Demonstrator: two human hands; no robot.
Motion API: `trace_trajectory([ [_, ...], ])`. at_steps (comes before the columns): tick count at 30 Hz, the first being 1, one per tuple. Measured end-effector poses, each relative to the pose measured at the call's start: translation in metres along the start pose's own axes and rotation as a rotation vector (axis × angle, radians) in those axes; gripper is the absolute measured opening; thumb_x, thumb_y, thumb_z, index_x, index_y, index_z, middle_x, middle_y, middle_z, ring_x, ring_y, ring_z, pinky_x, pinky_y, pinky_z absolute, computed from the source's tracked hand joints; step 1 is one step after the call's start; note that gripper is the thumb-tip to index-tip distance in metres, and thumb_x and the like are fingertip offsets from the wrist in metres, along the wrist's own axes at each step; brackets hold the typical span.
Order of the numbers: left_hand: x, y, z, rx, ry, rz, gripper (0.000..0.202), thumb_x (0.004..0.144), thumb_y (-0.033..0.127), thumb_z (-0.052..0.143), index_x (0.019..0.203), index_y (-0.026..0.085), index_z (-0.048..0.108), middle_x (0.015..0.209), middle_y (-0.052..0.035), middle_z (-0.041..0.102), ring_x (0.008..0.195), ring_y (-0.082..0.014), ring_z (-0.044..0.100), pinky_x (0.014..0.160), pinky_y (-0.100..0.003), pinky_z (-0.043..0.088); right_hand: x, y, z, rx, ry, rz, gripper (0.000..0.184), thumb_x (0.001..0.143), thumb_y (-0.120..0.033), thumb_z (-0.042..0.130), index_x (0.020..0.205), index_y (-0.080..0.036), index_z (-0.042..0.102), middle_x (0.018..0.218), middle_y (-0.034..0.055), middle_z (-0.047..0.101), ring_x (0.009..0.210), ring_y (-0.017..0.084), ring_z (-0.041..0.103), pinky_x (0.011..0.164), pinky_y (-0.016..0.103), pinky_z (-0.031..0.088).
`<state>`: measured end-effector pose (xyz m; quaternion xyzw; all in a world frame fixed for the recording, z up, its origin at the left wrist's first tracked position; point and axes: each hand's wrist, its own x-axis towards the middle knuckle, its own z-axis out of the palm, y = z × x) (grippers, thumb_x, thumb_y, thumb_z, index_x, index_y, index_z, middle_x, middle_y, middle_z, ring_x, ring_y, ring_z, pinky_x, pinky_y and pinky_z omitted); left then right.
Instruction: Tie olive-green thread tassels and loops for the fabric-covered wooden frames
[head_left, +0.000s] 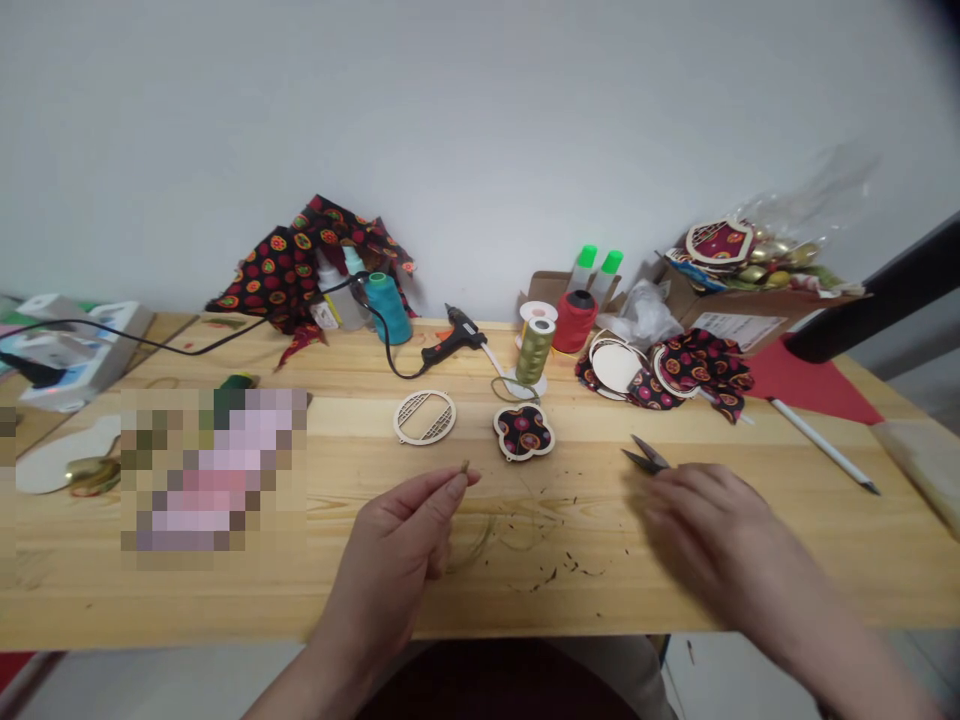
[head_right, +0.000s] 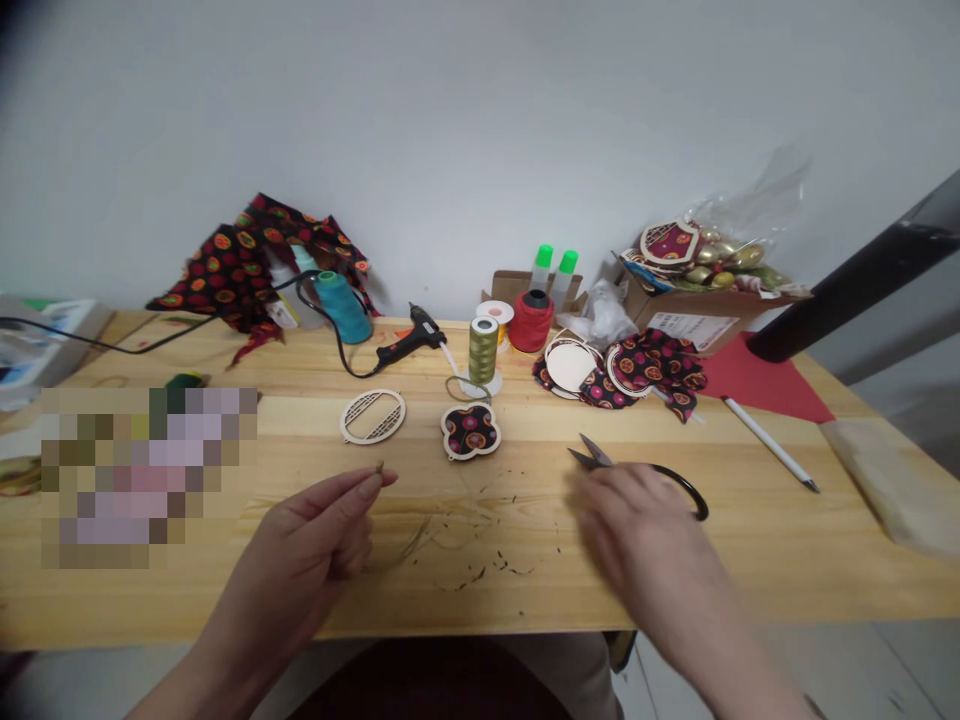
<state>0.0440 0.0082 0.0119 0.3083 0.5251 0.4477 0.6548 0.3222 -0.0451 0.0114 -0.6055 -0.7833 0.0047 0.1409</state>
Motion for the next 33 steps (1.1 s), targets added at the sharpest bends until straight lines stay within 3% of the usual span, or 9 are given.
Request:
trace_trajectory([
  [3, -0.002, 0.0, 0.002, 0.036, 0.005, 0.006, 0.035, 0.067, 0.04, 0.074, 0.087, 0.011, 0.073, 0.037, 0.0114, 0.031, 0.038, -0.0037, 0.022, 0.039, -0.019, 0.015, 0.015, -0.035, 0.01, 0.237, -0.046, -0.11, 0.018, 0.091, -0.017, 0.046, 0.099, -0.02, 0.062, 0.091, 0.007, 0.063, 0.088, 0.022, 0.053, 0.077, 0.038, 0.045],
  [6, -0.005, 0.0, 0.002, 0.048, -0.009, 0.0, 0.036, 0.067, 0.04, 0.073, 0.088, 0.01, 0.073, 0.037, 0.0112, 0.032, 0.038, -0.0037, 0.022, 0.039, -0.019, 0.015, 0.025, -0.054, 0.022, 0.28, -0.096, -0.116, 0.015, 0.09, -0.013, 0.049, 0.092, -0.02, 0.063, 0.084, 0.0051, 0.059, 0.083, 0.021, 0.05, 0.073, 0.036, 0.043],
  [17, -0.005, -0.004, 0.004, 0.055, -0.008, 0.003, 0.039, 0.067, 0.042, 0.073, 0.089, 0.01, 0.073, 0.038, 0.0112, 0.03, 0.039, -0.0042, 0.022, 0.039, -0.02, 0.016, 0.03, -0.055, 0.045, 0.173, -0.119, -0.207, 0.018, 0.081, -0.001, 0.056, 0.076, -0.018, 0.055, 0.078, 0.0021, 0.055, 0.08, 0.019, 0.044, 0.074, 0.034, 0.035],
  [25, -0.006, -0.004, 0.008, 0.073, -0.018, 0.017, 0.036, 0.065, 0.041, 0.076, 0.086, 0.013, 0.076, 0.04, 0.0092, 0.035, 0.04, -0.005, 0.025, 0.04, -0.019, 0.017, 0.036, -0.06, 0.009, 0.479, -0.078, -0.167, 0.019, 0.09, -0.007, 0.044, 0.079, -0.019, 0.054, 0.078, 0.003, 0.054, 0.078, 0.018, 0.048, 0.07, 0.032, 0.042],
  [28, -0.006, -0.005, 0.008, 0.124, -0.022, 0.035, 0.031, 0.064, 0.039, 0.076, 0.084, 0.016, 0.077, 0.043, 0.0053, 0.047, 0.042, -0.0076, 0.036, 0.041, -0.02, 0.025, 0.041, -0.061, -0.003, 0.487, -0.059, -0.171, 0.018, 0.091, -0.009, 0.044, 0.08, -0.019, 0.054, 0.08, 0.0034, 0.055, 0.08, 0.018, 0.049, 0.071, 0.032, 0.042],
  [31, -0.009, -0.003, 0.008, 0.193, -0.068, 0.095, 0.019, 0.069, 0.035, 0.073, 0.079, 0.02, 0.078, 0.066, -0.0024, 0.069, 0.064, -0.0154, 0.058, 0.058, -0.023, 0.043, 0.045, -0.063, -0.009, 0.415, -0.059, -0.207, 0.019, 0.089, -0.006, 0.044, 0.078, -0.018, 0.054, 0.079, 0.004, 0.055, 0.08, 0.019, 0.048, 0.07, 0.032, 0.041],
  [33, -0.01, -0.001, 0.009, 0.243, -0.147, 0.134, 0.013, 0.073, 0.031, 0.07, 0.078, 0.023, 0.078, 0.091, -0.0048, 0.074, 0.09, -0.0202, 0.062, 0.078, -0.026, 0.044, 0.048, -0.065, -0.012, 0.346, -0.072, -0.231, 0.02, 0.087, -0.003, 0.045, 0.077, -0.017, 0.053, 0.078, 0.0041, 0.056, 0.081, 0.019, 0.047, 0.07, 0.033, 0.04],
])
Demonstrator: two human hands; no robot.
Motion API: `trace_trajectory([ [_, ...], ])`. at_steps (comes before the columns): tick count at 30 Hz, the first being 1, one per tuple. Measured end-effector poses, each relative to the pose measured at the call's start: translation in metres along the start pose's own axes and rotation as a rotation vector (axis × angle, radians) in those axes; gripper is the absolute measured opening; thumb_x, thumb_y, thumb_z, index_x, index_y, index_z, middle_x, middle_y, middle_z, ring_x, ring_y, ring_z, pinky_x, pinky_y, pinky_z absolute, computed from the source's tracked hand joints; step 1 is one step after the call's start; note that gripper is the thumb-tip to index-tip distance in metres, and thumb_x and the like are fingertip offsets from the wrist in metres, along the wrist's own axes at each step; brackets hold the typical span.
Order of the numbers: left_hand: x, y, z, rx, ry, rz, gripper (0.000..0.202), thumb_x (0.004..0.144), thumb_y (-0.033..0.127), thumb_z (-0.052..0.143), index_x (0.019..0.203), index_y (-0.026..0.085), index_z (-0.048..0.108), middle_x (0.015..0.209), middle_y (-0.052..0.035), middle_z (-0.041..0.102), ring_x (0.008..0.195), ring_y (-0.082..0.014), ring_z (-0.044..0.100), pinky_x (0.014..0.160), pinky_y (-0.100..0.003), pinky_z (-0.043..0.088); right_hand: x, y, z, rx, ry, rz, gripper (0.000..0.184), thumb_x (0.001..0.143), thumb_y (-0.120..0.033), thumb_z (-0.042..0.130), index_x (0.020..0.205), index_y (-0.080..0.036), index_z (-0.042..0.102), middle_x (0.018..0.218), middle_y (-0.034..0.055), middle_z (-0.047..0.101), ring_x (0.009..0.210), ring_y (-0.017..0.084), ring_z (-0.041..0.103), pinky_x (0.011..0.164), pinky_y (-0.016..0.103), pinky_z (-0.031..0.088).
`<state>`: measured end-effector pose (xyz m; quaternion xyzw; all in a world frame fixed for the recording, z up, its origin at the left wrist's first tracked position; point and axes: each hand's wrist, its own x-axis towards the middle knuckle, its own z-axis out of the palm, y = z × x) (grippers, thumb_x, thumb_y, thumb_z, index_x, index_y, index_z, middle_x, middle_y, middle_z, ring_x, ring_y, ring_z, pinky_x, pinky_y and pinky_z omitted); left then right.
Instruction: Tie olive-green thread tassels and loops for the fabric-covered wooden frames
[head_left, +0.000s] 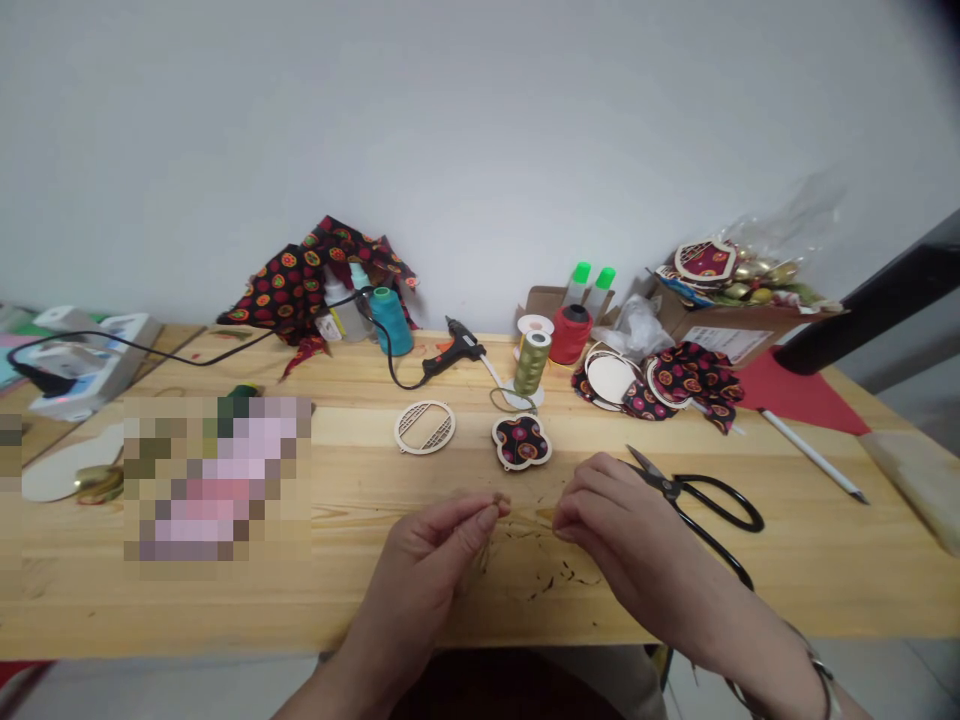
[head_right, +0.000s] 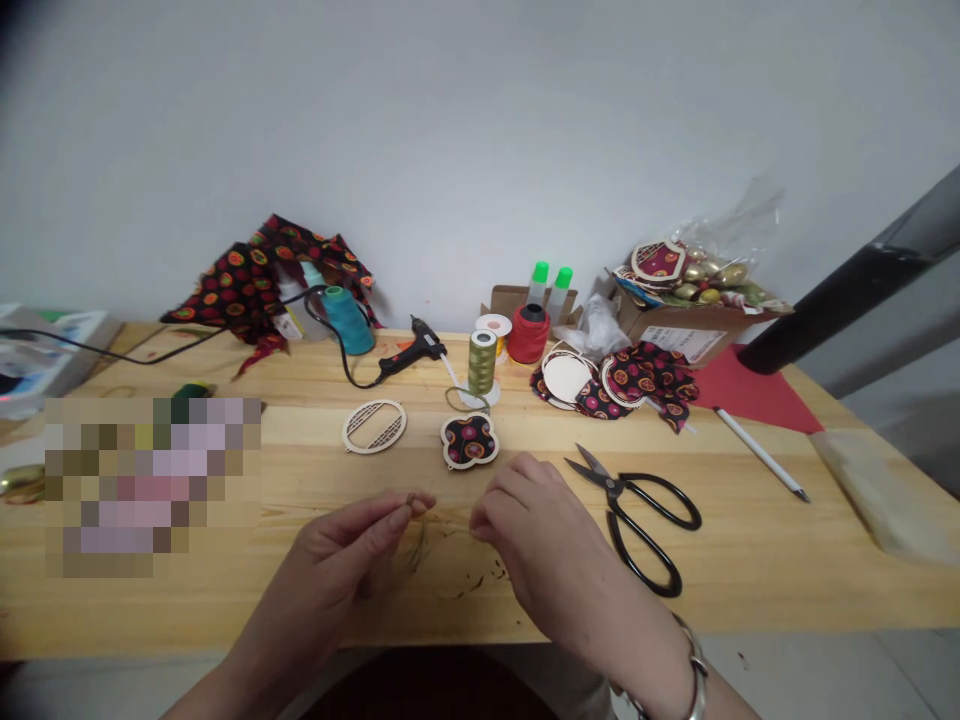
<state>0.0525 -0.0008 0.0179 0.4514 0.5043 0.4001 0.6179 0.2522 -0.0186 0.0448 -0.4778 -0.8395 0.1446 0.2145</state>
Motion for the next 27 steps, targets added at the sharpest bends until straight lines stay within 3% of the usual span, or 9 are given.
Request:
trace_trajectory([
  [2, -0.001, 0.002, 0.001, 0.044, -0.106, 0.03, 0.013, 0.077, 0.028, 0.066, 0.079, 0.025, 0.078, 0.111, -0.0042, 0.071, 0.11, -0.0227, 0.057, 0.092, -0.028, 0.039, 0.004, -0.002, -0.001, -0.058, -0.021, -0.023, 0.02, 0.085, 0.0, 0.046, 0.076, -0.017, 0.053, 0.079, 0.0037, 0.057, 0.082, 0.019, 0.046, 0.072, 0.034, 0.039],
  [4, -0.002, 0.004, 0.002, 0.081, -0.2, 0.045, 0.015, 0.08, 0.026, 0.063, 0.078, 0.027, 0.078, 0.12, -0.0029, 0.067, 0.119, -0.0234, 0.052, 0.098, -0.03, 0.034, 0.008, -0.004, -0.001, -0.098, -0.033, -0.049, 0.019, 0.083, 0.0, 0.048, 0.077, -0.017, 0.054, 0.08, 0.0032, 0.058, 0.083, 0.019, 0.046, 0.074, 0.034, 0.038],
  [7, -0.003, 0.003, 0.005, 0.103, -0.265, 0.08, 0.017, 0.081, 0.025, 0.062, 0.083, 0.028, 0.078, 0.115, -0.0036, 0.07, 0.112, -0.0241, 0.057, 0.096, -0.031, 0.037, 0.012, -0.005, 0.002, -0.126, -0.025, -0.074, 0.019, 0.084, -0.001, 0.048, 0.077, -0.017, 0.056, 0.08, 0.0037, 0.059, 0.083, 0.019, 0.046, 0.074, 0.034, 0.038],
  [11, -0.004, 0.0, 0.008, 0.095, -0.223, 0.057, 0.016, 0.079, 0.027, 0.064, 0.086, 0.028, 0.078, 0.092, -0.0043, 0.076, 0.092, -0.0234, 0.064, 0.086, -0.03, 0.043, 0.016, -0.003, 0.008, -0.016, 0.095, -0.077, 0.02, 0.087, -0.005, 0.046, 0.076, -0.018, 0.057, 0.079, 0.0045, 0.059, 0.082, 0.02, 0.048, 0.073, 0.034, 0.041],
  [14, -0.002, -0.003, 0.007, 0.028, -0.15, -0.017, 0.013, 0.076, 0.03, 0.068, 0.081, 0.026, 0.079, 0.083, -0.0033, 0.075, 0.085, -0.0208, 0.062, 0.078, -0.026, 0.043, 0.016, 0.0, 0.016, 0.192, 0.314, 0.069, 0.017, 0.089, -0.012, 0.047, 0.082, -0.019, 0.061, 0.081, 0.0053, 0.061, 0.082, 0.02, 0.052, 0.073, 0.033, 0.044],
  [16, -0.001, -0.007, 0.005, -0.045, -0.121, -0.062, 0.013, 0.075, 0.032, 0.069, 0.079, 0.025, 0.079, 0.079, -0.0027, 0.074, 0.077, -0.0172, 0.059, 0.069, -0.022, 0.041, 0.013, 0.001, 0.023, 0.344, 0.393, 0.221, 0.016, 0.087, -0.015, 0.049, 0.086, -0.02, 0.064, 0.084, 0.005, 0.064, 0.083, 0.019, 0.057, 0.074, 0.032, 0.046],
  [19, 0.0, -0.012, 0.004, -0.122, -0.12, -0.13, 0.018, 0.075, 0.035, 0.07, 0.082, 0.021, 0.078, 0.063, 0.0004, 0.065, 0.052, -0.0087, 0.041, 0.048, -0.019, 0.028, 0.01, 0.001, 0.034, 0.593, 0.352, 0.43, 0.014, 0.083, -0.021, 0.055, 0.086, -0.02, 0.068, 0.085, 0.0033, 0.068, 0.081, 0.018, 0.062, 0.073, 0.03, 0.049],
  [22, 0.0, -0.015, 0.005, -0.152, -0.144, -0.155, 0.021, 0.076, 0.036, 0.068, 0.084, 0.019, 0.077, 0.046, 0.006, 0.045, 0.045, -0.0067, 0.022, 0.043, -0.02, 0.015, 0.011, -0.004, 0.041, 0.809, 0.284, 0.564, 0.014, 0.077, -0.026, 0.062, 0.084, -0.018, 0.07, 0.08, 0.0024, 0.071, 0.075, 0.017, 0.063, 0.069, 0.028, 0.05],
  [27, -0.002, -0.014, 0.008, -0.133, -0.171, -0.154, 0.02, 0.076, 0.034, 0.068, 0.083, 0.018, 0.077, 0.044, 0.0079, 0.031, 0.045, -0.0067, 0.018, 0.042, -0.021, 0.013, 0.018, -0.008, 0.043, 0.953, 0.277, 0.563, 0.009, 0.073, -0.024, 0.066, 0.076, -0.017, 0.069, 0.065, 0.0, 0.067, 0.065, 0.015, 0.061, 0.065, 0.027, 0.048],
])
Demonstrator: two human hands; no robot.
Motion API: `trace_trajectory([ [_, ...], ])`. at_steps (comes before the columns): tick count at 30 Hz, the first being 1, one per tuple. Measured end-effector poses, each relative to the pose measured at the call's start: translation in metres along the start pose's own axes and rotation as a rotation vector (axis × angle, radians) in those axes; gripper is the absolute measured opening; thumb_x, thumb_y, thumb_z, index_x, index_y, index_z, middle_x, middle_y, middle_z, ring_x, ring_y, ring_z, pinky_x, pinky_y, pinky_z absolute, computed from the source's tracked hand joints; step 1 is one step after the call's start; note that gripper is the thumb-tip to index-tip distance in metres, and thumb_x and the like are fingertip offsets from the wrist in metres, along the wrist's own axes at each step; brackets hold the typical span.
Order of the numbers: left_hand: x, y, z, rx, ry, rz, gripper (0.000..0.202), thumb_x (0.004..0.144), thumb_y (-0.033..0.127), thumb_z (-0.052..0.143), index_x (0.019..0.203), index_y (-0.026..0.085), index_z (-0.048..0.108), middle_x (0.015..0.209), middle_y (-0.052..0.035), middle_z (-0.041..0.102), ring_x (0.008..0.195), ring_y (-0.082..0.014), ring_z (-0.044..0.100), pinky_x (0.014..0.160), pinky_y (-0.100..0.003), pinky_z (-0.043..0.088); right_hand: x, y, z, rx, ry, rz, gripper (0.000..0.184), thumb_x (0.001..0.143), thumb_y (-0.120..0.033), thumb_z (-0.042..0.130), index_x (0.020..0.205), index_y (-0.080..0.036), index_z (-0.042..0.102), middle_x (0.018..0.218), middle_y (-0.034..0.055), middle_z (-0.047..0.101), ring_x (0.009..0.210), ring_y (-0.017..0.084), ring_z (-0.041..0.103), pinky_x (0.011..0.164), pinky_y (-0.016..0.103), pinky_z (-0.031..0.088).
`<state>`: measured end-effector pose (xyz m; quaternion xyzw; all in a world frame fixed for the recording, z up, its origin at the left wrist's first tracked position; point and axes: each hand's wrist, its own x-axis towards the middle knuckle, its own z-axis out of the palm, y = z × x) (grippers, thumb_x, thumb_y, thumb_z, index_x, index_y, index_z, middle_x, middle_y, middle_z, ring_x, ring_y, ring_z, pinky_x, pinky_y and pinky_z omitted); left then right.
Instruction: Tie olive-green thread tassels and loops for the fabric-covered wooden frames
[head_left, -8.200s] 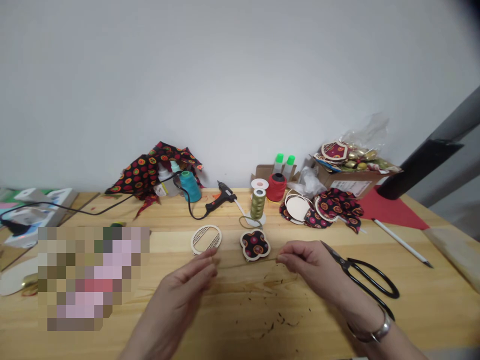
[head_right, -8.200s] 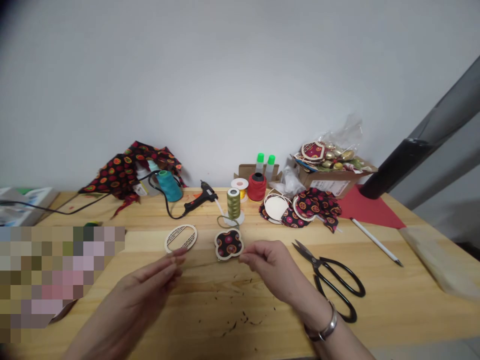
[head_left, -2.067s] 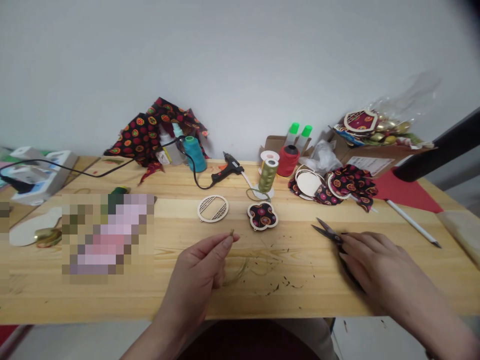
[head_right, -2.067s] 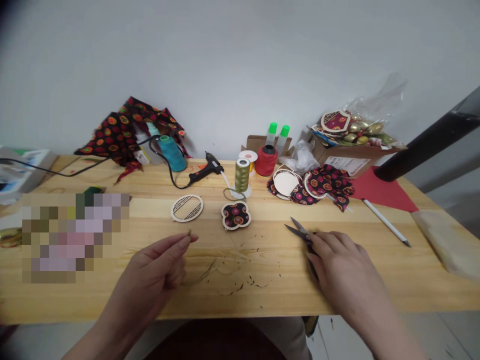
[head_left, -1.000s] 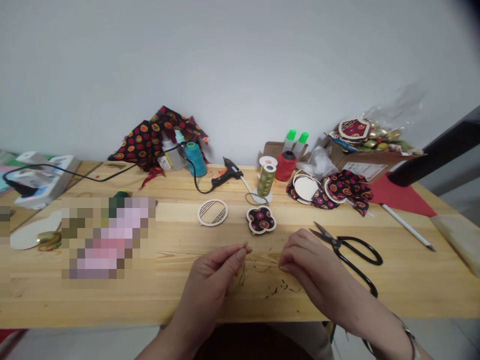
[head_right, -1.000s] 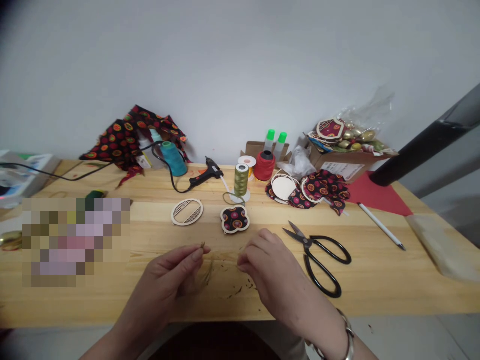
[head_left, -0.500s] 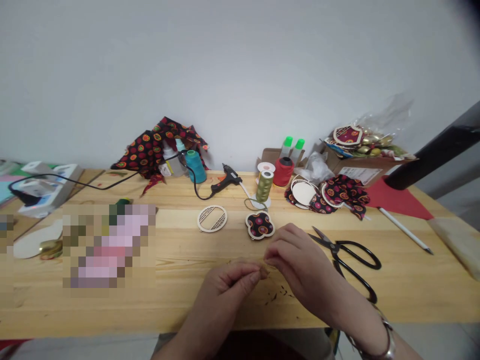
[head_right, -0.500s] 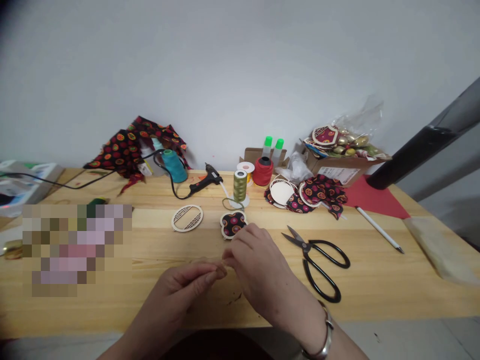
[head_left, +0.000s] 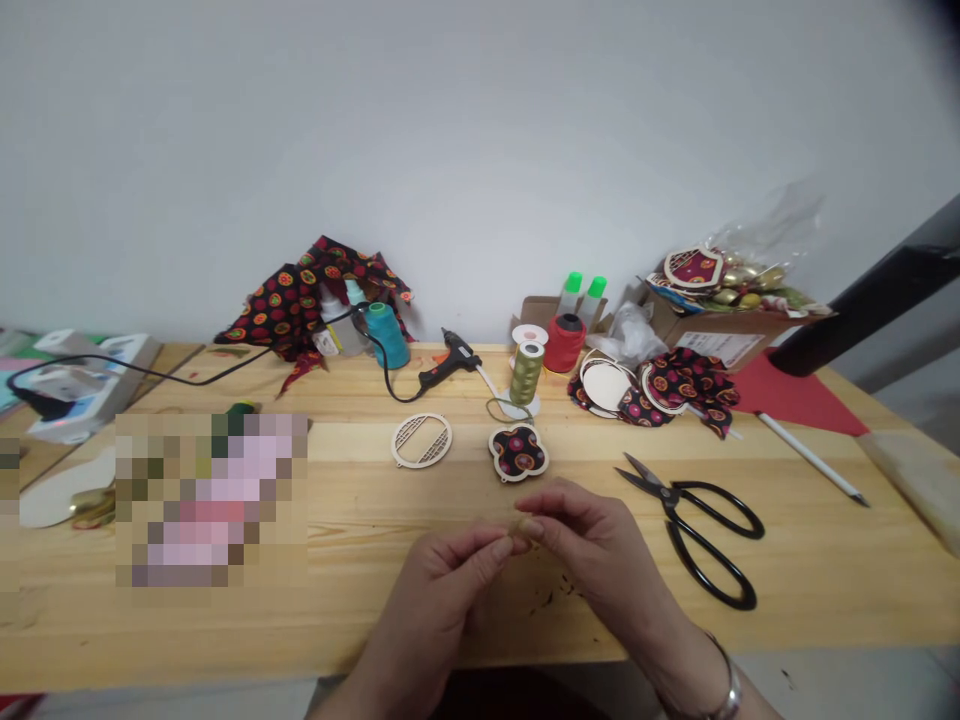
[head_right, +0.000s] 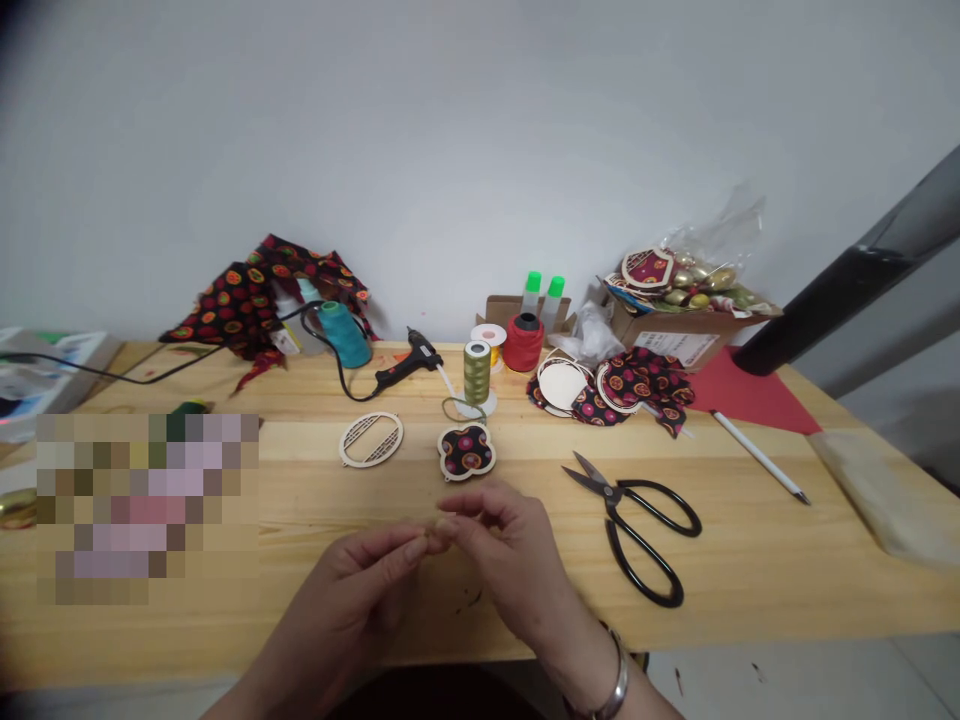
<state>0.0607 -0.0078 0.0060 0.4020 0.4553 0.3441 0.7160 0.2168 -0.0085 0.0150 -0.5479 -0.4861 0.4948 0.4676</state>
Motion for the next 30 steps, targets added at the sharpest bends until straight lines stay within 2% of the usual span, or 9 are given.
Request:
trace_trajectory([
  [4, 0.001, 0.001, -0.001, -0.018, 0.021, -0.001, 0.024, 0.076, 0.035, 0.069, 0.087, 0.016, 0.077, 0.046, 0.0074, 0.032, 0.046, -0.0065, 0.019, 0.043, -0.021, 0.014, 0.0, 0.0, -0.002, -0.134, 0.037, -0.166, 0.012, 0.073, -0.016, 0.065, 0.062, -0.018, 0.065, 0.066, -0.0002, 0.06, 0.067, 0.015, 0.057, 0.064, 0.027, 0.045],
  [6, 0.004, 0.002, -0.002, -0.069, 0.06, 0.001, 0.028, 0.076, 0.037, 0.069, 0.091, 0.015, 0.077, 0.045, 0.0079, 0.031, 0.046, -0.0063, 0.02, 0.043, -0.021, 0.013, -0.003, 0.0, -0.005, -0.217, 0.022, -0.26, 0.012, 0.076, -0.013, 0.064, 0.066, -0.019, 0.067, 0.073, 0.0, 0.058, 0.073, 0.015, 0.056, 0.068, 0.027, 0.044],
  [10, 0.007, 0.004, -0.002, -0.117, 0.069, -0.018, 0.031, 0.076, 0.039, 0.068, 0.092, 0.014, 0.076, 0.042, 0.0095, 0.027, 0.043, -0.0056, 0.018, 0.042, -0.02, 0.013, -0.011, -0.003, -0.008, -0.342, -0.159, -0.457, 0.013, 0.079, -0.01, 0.066, 0.075, -0.021, 0.07, 0.08, 0.0005, 0.053, 0.082, 0.014, 0.053, 0.072, 0.026, 0.044],
  [13, 0.006, 0.003, 0.0, -0.082, 0.04, 0.018, 0.023, 0.075, 0.036, 0.069, 0.082, 0.016, 0.077, 0.045, 0.0071, 0.036, 0.046, -0.0063, 0.024, 0.043, -0.019, 0.018, -0.011, -0.004, -0.006, -0.384, -0.105, -0.542, 0.012, 0.08, -0.01, 0.066, 0.076, -0.02, 0.07, 0.076, 0.0005, 0.05, 0.079, 0.014, 0.051, 0.069, 0.026, 0.043],
  [19, 0.0, 0.001, 0.0, 0.031, 0.023, 0.027, 0.027, 0.077, 0.04, 0.065, 0.082, 0.017, 0.078, 0.043, 0.006, 0.04, 0.044, -0.0077, 0.021, 0.042, -0.022, 0.016, -0.004, -0.005, -0.004, -0.372, 0.017, -0.496, 0.014, 0.075, -0.004, 0.068, 0.072, -0.018, 0.071, 0.071, 0.001, 0.054, 0.075, 0.016, 0.052, 0.068, 0.028, 0.043],
  [22, -0.001, 0.0, -0.001, 0.071, 0.034, 0.043, 0.027, 0.077, 0.04, 0.065, 0.08, 0.017, 0.078, 0.047, 0.0025, 0.051, 0.047, -0.0101, 0.034, 0.046, -0.022, 0.026, -0.003, -0.006, -0.003, -0.362, 0.015, -0.474, 0.016, 0.075, -0.004, 0.067, 0.069, -0.018, 0.071, 0.069, 0.0011, 0.055, 0.075, 0.016, 0.053, 0.069, 0.028, 0.043],
  [25, 0.0, 0.001, -0.001, 0.099, 0.028, 0.074, 0.026, 0.077, 0.039, 0.063, 0.077, 0.018, 0.078, 0.064, -0.0024, 0.066, 0.064, -0.0163, 0.052, 0.06, -0.024, 0.037, -0.003, -0.007, -0.003, -0.361, 0.005, -0.472, 0.017, 0.076, -0.006, 0.068, 0.066, -0.018, 0.07, 0.068, 0.0005, 0.055, 0.075, 0.015, 0.053, 0.07, 0.028, 0.042],
  [27, 0.0, 0.002, -0.001, 0.126, 0.035, 0.077, 0.025, 0.077, 0.04, 0.063, 0.072, 0.018, 0.076, 0.069, -0.0027, 0.068, 0.073, -0.0189, 0.055, 0.066, -0.025, 0.039, -0.003, -0.007, -0.003, -0.356, 0.014, -0.476, 0.016, 0.076, -0.006, 0.068, 0.066, -0.019, 0.07, 0.069, 0.0003, 0.055, 0.075, 0.015, 0.053, 0.069, 0.028, 0.042],
  [30, -0.001, 0.003, 0.001, 0.181, 0.046, 0.082, 0.026, 0.077, 0.039, 0.063, 0.064, 0.019, 0.072, 0.067, -0.0007, 0.068, 0.073, -0.0179, 0.054, 0.068, -0.024, 0.037, -0.004, -0.005, -0.003, -0.343, 0.029, -0.478, 0.014, 0.076, -0.007, 0.067, 0.069, -0.019, 0.07, 0.07, 0.0005, 0.055, 0.075, 0.015, 0.053, 0.069, 0.028, 0.042],
])
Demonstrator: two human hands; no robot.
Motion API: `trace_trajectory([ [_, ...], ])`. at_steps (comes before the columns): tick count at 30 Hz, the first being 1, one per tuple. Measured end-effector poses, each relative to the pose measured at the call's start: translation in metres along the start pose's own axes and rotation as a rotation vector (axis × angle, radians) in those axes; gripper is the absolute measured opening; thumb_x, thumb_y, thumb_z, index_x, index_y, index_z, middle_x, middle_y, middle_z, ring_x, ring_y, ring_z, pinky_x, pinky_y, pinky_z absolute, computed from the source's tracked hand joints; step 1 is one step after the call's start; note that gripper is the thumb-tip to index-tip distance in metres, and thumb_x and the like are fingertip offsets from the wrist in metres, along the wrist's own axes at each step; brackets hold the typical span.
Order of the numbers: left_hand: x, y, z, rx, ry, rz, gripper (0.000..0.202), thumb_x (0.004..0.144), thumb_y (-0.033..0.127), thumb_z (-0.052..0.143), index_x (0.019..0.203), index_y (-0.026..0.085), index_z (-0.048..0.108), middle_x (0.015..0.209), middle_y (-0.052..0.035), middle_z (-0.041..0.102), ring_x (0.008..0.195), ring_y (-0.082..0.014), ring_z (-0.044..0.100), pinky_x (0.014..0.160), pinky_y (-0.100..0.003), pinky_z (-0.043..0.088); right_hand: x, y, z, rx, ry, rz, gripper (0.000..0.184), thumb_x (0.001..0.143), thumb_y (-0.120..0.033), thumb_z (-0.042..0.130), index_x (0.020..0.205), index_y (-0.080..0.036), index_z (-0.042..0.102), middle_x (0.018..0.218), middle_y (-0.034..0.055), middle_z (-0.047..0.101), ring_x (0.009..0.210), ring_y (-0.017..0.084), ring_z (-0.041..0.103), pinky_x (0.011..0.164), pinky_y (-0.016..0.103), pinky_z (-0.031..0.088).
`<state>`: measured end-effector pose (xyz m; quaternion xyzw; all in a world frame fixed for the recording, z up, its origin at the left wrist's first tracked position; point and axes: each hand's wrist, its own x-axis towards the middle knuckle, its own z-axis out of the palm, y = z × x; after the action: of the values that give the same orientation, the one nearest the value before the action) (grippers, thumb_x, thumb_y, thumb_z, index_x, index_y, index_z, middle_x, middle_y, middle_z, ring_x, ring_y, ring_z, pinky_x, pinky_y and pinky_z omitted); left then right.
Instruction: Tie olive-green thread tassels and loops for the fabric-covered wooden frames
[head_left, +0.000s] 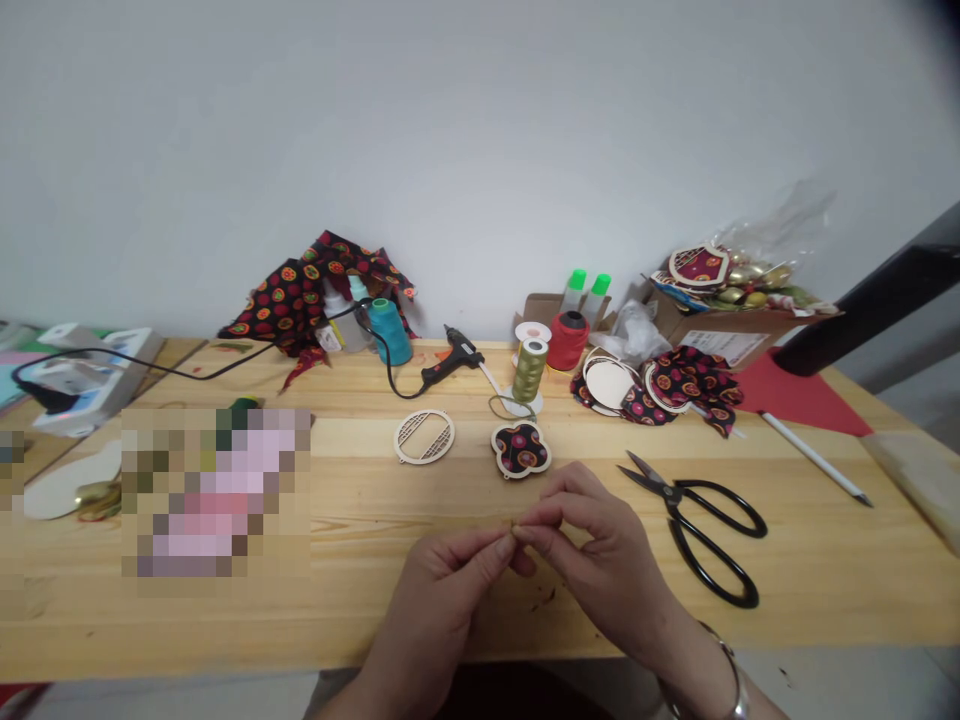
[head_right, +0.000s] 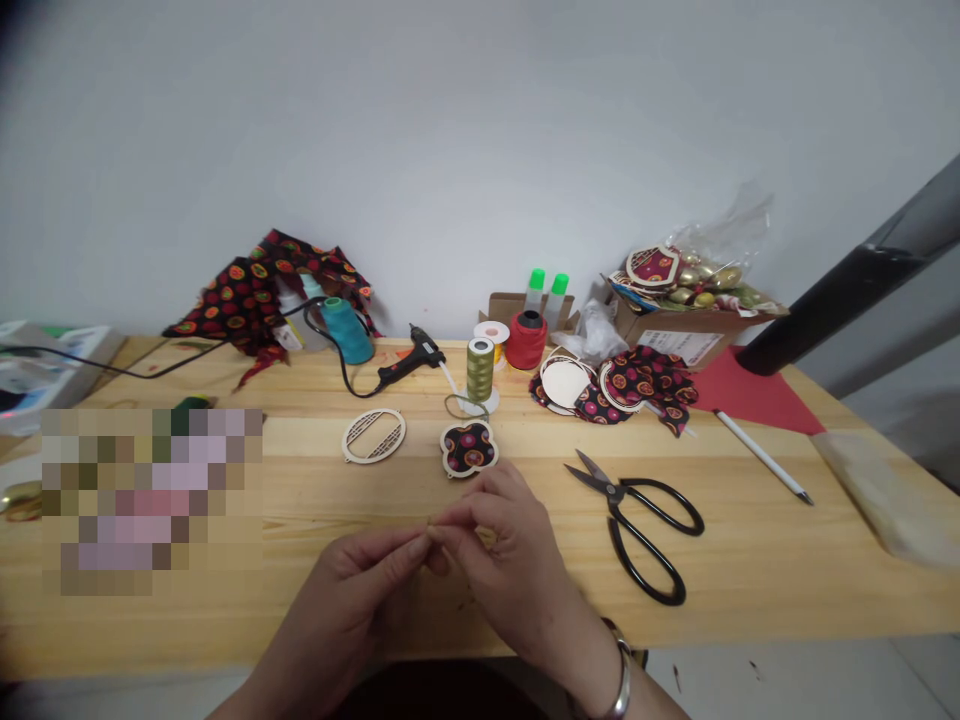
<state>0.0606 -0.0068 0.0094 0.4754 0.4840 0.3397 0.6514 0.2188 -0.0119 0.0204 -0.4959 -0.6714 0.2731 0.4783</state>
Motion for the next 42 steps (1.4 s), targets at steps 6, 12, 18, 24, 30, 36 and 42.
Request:
trace_trajectory([
  [6, 0.0, 0.0, 0.0, 0.005, 0.002, -0.004, 0.026, 0.078, 0.037, 0.063, 0.061, 0.018, 0.068, 0.061, 0.0019, 0.059, 0.064, -0.0137, 0.048, 0.061, -0.022, 0.034, 0.001, 0.003, 0.002, 0.067, 0.006, 0.062, 0.011, 0.079, -0.012, 0.063, 0.074, -0.019, 0.071, 0.073, 0.0022, 0.06, 0.079, 0.017, 0.057, 0.074, 0.029, 0.044],
  [12, 0.0, -0.004, -0.001, 0.025, 0.024, -0.027, 0.028, 0.078, 0.039, 0.062, 0.061, 0.017, 0.066, 0.048, 0.0059, 0.039, 0.051, -0.0103, 0.031, 0.05, -0.022, 0.025, 0.003, 0.008, 0.001, 0.361, -0.109, 0.481, 0.018, 0.075, -0.028, 0.066, 0.089, -0.02, 0.075, 0.082, 0.0034, 0.071, 0.08, 0.018, 0.062, 0.077, 0.03, 0.046],
  [18, -0.001, 0.0, 0.001, 0.051, -0.026, 0.009, 0.032, 0.079, 0.038, 0.061, 0.055, 0.018, 0.062, 0.056, 0.0026, 0.052, 0.065, -0.0141, 0.044, 0.063, -0.023, 0.032, 0.0, 0.008, 0.003, 0.569, -0.156, 0.661, 0.018, 0.065, -0.029, 0.075, 0.081, -0.022, 0.077, 0.07, 0.0005, 0.071, 0.069, 0.014, 0.059, 0.07, 0.026, 0.045],
  [24, -0.001, 0.001, 0.001, 0.054, -0.038, 0.011, 0.033, 0.079, 0.039, 0.061, 0.053, 0.018, 0.061, 0.055, 0.0023, 0.052, 0.064, -0.0149, 0.046, 0.064, -0.023, 0.033, 0.002, 0.008, 0.005, 0.585, -0.149, 0.652, 0.017, 0.062, -0.027, 0.077, 0.078, -0.021, 0.078, 0.069, 0.0011, 0.07, 0.07, 0.015, 0.059, 0.069, 0.026, 0.045],
  [30, -0.002, 0.005, 0.002, 0.056, -0.047, -0.011, 0.034, 0.079, 0.038, 0.062, 0.051, 0.018, 0.061, 0.051, 0.0029, 0.05, 0.061, -0.0143, 0.045, 0.063, -0.023, 0.033, 0.003, 0.009, 0.004, 0.666, -0.201, 0.639, 0.013, 0.062, -0.024, 0.077, 0.074, -0.019, 0.077, 0.068, 0.0006, 0.07, 0.066, 0.014, 0.059, 0.066, 0.026, 0.046],
  [36, 0.0, 0.008, 0.002, 0.088, -0.048, -0.002, 0.033, 0.079, 0.033, 0.06, 0.05, 0.018, 0.061, 0.05, 0.0039, 0.049, 0.059, -0.013, 0.043, 0.06, -0.023, 0.032, 0.003, 0.01, 0.005, 0.727, -0.244, 0.604, 0.015, 0.066, -0.029, 0.075, 0.065, -0.015, 0.069, 0.052, -0.0018, 0.064, 0.055, 0.013, 0.058, 0.06, 0.026, 0.043],
  [42, 0.003, 0.004, 0.0, 0.13, -0.066, 0.037, 0.027, 0.081, 0.033, 0.059, 0.061, 0.019, 0.069, 0.059, 0.0031, 0.06, 0.066, -0.0146, 0.051, 0.065, -0.023, 0.035, 0.007, 0.007, 0.006, 0.593, -0.188, 0.531, 0.016, 0.072, -0.027, 0.067, 0.064, -0.016, 0.06, 0.052, -0.0034, 0.059, 0.053, 0.012, 0.054, 0.058, 0.025, 0.04],
])
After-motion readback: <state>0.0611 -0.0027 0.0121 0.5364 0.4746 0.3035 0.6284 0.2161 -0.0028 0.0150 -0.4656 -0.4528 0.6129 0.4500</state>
